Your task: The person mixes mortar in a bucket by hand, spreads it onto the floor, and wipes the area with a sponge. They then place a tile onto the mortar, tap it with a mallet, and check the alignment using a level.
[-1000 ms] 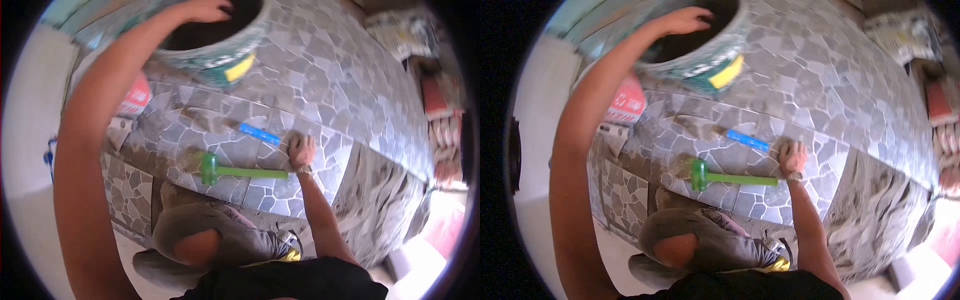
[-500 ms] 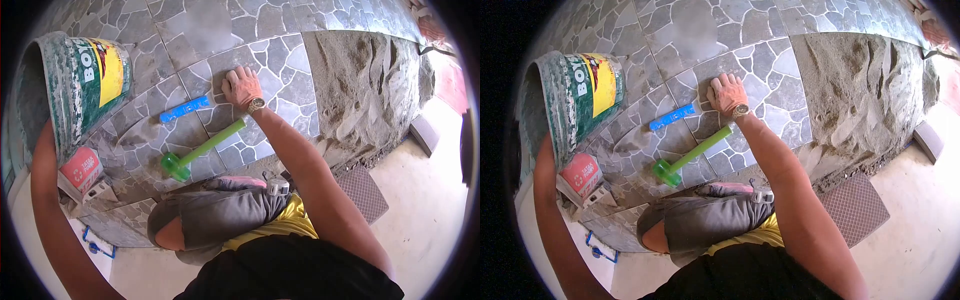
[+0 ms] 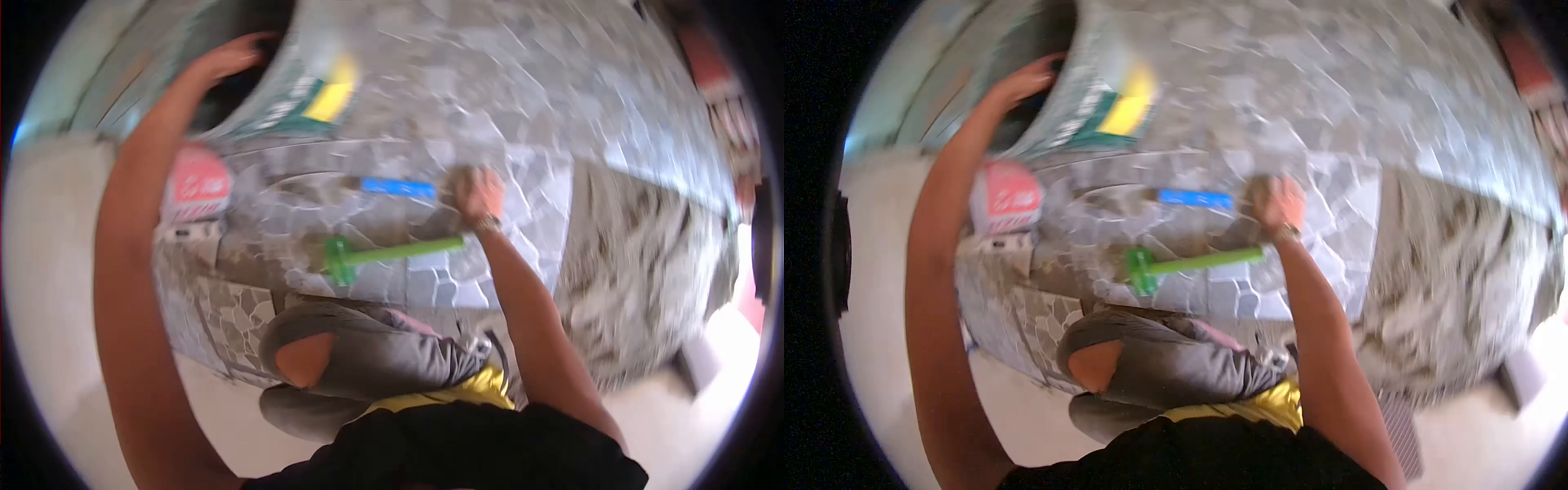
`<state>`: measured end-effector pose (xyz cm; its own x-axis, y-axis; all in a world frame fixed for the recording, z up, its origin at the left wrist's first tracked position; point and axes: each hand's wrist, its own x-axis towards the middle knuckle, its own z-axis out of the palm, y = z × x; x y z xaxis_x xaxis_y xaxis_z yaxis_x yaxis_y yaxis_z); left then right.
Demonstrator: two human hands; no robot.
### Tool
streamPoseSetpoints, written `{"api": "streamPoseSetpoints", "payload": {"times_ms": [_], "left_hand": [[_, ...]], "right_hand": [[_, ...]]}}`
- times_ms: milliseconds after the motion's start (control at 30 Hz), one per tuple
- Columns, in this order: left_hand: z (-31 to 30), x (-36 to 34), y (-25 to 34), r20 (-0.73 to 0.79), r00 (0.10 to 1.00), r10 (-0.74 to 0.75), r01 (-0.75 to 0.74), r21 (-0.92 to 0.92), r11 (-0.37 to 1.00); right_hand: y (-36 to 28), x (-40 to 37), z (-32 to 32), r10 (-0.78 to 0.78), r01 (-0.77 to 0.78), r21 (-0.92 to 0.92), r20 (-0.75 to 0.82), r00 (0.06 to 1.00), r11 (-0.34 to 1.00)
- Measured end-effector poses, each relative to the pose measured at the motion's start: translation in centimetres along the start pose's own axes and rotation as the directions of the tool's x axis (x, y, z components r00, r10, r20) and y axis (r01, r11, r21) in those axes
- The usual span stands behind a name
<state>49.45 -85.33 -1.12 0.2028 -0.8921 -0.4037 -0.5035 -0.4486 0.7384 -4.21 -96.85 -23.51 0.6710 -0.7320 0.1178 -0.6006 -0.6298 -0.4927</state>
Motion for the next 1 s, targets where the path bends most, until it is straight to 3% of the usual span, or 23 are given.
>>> {"api": "streamPoseSetpoints", "payload": {"times_ms": [33, 67, 100, 133, 233, 300, 400, 433, 467, 533, 567, 600, 633, 700, 733, 767, 800, 833, 867, 900, 933, 967, 1000], "left_hand": [[0.2, -0.1, 1.4, -0.041, 0.999, -0.022, 0.028, 0.168, 0.985], [0.3, 0.0, 4.1, -0.099, 0.985, -0.139, 0.170, 0.502, 0.848], [1.0, -0.8, 4.7, -0.292, 0.955, -0.043, 0.223, 0.617, 0.755], [1.0, -0.6, 4.3, -0.359, 0.930, -0.080, 0.304, 0.627, 0.717], [2.1, -2.3, 6.4, -0.477, 0.878, -0.030, 0.367, 0.634, 0.681], [2.0, -2.4, 4.6, -0.613, 0.790, -0.015, 0.443, 0.553, 0.706], [0.6, -6.3, 5.4, -0.774, 0.633, -0.012, 0.136, 0.095, 0.986], [0.7, -9.0, 6.3, -0.726, 0.683, -0.083, -0.074, -0.182, 0.981], [0.9, -12.4, 7.2, -0.673, 0.730, -0.119, -0.269, -0.442, 0.856], [3.2, -20.6, 8.6, -0.628, 0.753, -0.196, -0.313, -0.604, 0.733], [4.7, -24.8, 7.0, -0.624, 0.772, -0.122, -0.385, -0.611, 0.692], [7.2, -30.2, 6.4, -0.643, 0.745, -0.175, -0.365, -0.613, 0.701], [10.1, -35.8, 5.3, -0.648, 0.723, -0.240, -0.333, -0.632, 0.700], [16.6, -47.2, -0.5, -0.638, 0.711, -0.296, -0.388, -0.706, 0.592], [20.7, -53.2, -3.8, -0.673, 0.604, -0.428, -0.435, -0.728, 0.530], [24.7, -59.0, -6.8, -0.648, 0.542, -0.535, -0.439, -0.761, 0.477], [28.5, -63.6, -8.8, -0.608, 0.493, -0.622, -0.447, -0.790, 0.419], [31.3, -66.8, -9.7, -0.536, 0.335, -0.775, -0.364, -0.832, 0.419], [33.7, -69.4, -12.8, -0.469, 0.161, -0.869, -0.150, -0.882, 0.448], [35.9, -71.1, -14.4, -0.485, 0.006, -0.875, 0.117, -0.868, 0.482], [37.6, -72.0, -15.7, -0.522, -0.146, -0.840, 0.375, -0.815, 0.442], [39.1, -72.3, -17.4, -0.569, -0.183, -0.802, 0.458, -0.771, 0.442], [39.9, -72.6, -18.8, -0.613, -0.217, -0.759, 0.543, -0.722, 0.429]], "right_hand": [[0.4, -0.3, 0.4, -0.018, 0.018, -0.008, 0.003, 1.000, 1.000], [0.0, -0.4, 0.3, -0.052, 0.049, -0.089, -0.036, 0.998, 0.995], [-0.1, -0.3, 0.2, -0.052, 0.050, -0.091, -0.021, 0.998, 0.995], [-0.4, -0.3, 0.0, -0.039, 0.038, -0.101, -0.006, 0.999, 0.994], [-1.1, -0.2, -0.9, -0.026, 0.031, -0.102, 0.052, 0.998, 0.994], [-1.3, -0.5, -0.7, -0.038, 0.041, -0.123, 0.022, 0.999, 0.992], [-0.9, -0.5, 0.1, -0.095, 0.089, -0.177, -0.027, 0.995, 0.980], [-0.8, -0.7, 0.0, -0.132, 0.122, -0.200, -0.033, 0.991, 0.972], [-1.0, -0.8, -0.2, -0.078, 0.083, -0.188, 0.033, 0.996, 0.979], [1.1, -1.1, 1.4, -0.260, 0.215, -0.281, -0.134, 0.956, 0.935], [1.6, -0.7, 2.3, -0.370, 0.302, -0.304, -0.199, 0.908, 0.904], [1.1, 0.8, 1.5, -0.347, 0.356, -0.174, 0.083, 0.934, 0.918], [0.4, 2.4, 0.4, -0.317, 0.369, -0.067, 0.388, 0.866, 0.927], [-2.6, 4.7, 0.5, -0.453, 0.430, 0.173, 0.124, 0.883, 0.886], [-8.2, 6.1, -2.6, -0.520, 0.489, 0.186, 0.197, 0.831, 0.852], [-13.0, 7.7, -4.3, -0.654, 0.642, 0.138, 0.063, 0.754, 0.754], [-20.4, 8.1, -7.5, -0.643, 0.634, 0.166, 0.002, 0.766, 0.755], [-27.2, 8.0, -10.3, -0.652, 0.637, 0.284, -0.052, 0.756, 0.717], [-32.6, 8.5, -11.3, -0.722, 0.727, 0.370, -0.182, 0.668, 0.579], [-38.0, 9.5, -12.3, -0.860, 0.885, 0.359, -0.301, 0.411, 0.298], [-42.0, 11.7, -11.6, -0.916, 0.934, 0.124, -0.191, 0.353, 0.334], [-44.7, 13.6, -10.7, -0.948, 0.940, -0.127, -0.060, 0.312, 0.317], [-45.8, 14.6, -8.8, -0.917, 0.893, -0.220, -0.021, 0.399, 0.394]]}}
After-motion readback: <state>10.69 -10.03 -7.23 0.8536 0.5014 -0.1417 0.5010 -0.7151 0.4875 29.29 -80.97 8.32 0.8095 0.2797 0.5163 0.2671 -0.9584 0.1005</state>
